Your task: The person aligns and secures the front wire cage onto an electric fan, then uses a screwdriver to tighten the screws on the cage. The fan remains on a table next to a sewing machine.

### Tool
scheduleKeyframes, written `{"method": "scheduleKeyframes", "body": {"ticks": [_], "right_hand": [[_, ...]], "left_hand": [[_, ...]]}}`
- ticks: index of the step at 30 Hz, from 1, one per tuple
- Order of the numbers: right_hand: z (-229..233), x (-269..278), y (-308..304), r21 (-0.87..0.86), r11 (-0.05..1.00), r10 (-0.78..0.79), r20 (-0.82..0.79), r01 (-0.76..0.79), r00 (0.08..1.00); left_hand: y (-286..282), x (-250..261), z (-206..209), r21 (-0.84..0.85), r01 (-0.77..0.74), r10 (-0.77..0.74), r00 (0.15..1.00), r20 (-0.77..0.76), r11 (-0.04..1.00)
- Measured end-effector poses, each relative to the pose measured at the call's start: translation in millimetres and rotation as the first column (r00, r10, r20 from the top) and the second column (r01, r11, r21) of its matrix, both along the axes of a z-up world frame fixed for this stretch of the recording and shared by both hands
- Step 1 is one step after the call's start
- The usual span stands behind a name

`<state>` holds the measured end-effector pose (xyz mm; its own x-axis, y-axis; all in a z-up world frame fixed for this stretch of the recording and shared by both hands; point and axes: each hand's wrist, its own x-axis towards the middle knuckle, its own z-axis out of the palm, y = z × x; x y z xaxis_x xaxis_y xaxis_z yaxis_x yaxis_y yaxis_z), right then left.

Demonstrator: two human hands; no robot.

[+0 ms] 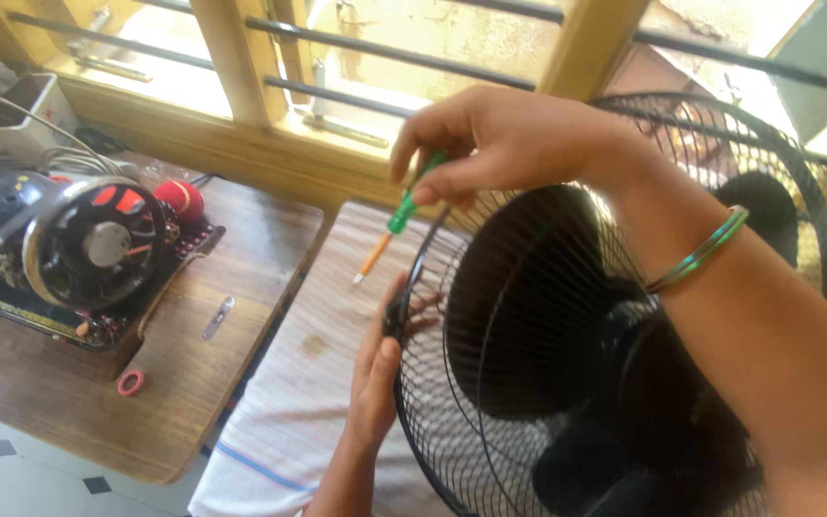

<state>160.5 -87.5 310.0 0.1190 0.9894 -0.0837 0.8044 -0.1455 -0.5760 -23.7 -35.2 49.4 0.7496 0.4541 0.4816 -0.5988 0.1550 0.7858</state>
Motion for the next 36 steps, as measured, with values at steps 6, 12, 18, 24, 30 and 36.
{"method": "scheduleKeyframes", "body": {"ticks": [6, 12, 18, 24, 30, 36], "right_hand": [[18, 17, 33, -0.302, 0.952, -0.060, -0.008, 0.054, 0.998], [12, 30, 56, -0.447, 0.886, 0.086, -0.112, -0.127, 0.990], [8, 29, 58, -0.464, 0.878, 0.106, -0.053, -0.118, 0.993], [17, 22, 53, -0.362, 0.920, 0.140, -0.057, -0.151, 0.988], [12, 26, 53, -0.386, 0.911, 0.135, -0.046, -0.143, 0.990], [2, 33, 49, -0.291, 0.925, 0.232, -0.077, -0.244, 0.970]], "left_hand": [[3, 3, 2, -0.167, 0.108, -0.100, 0.993, 0.058, 0.980], [9, 10, -12, -0.330, 0.210, -0.176, 0.976, 0.131, 0.920], [7, 19, -33, -0.457, 0.288, -0.192, 0.950, 0.245, 0.841], [9, 20, -43, -0.475, 0.319, -0.206, 0.939, 0.275, 0.820], [12, 24, -47, -0.482, 0.364, -0.232, 0.921, 0.312, 0.797], [17, 22, -45, -0.473, 0.392, -0.264, 0.911, 0.316, 0.789]]}}
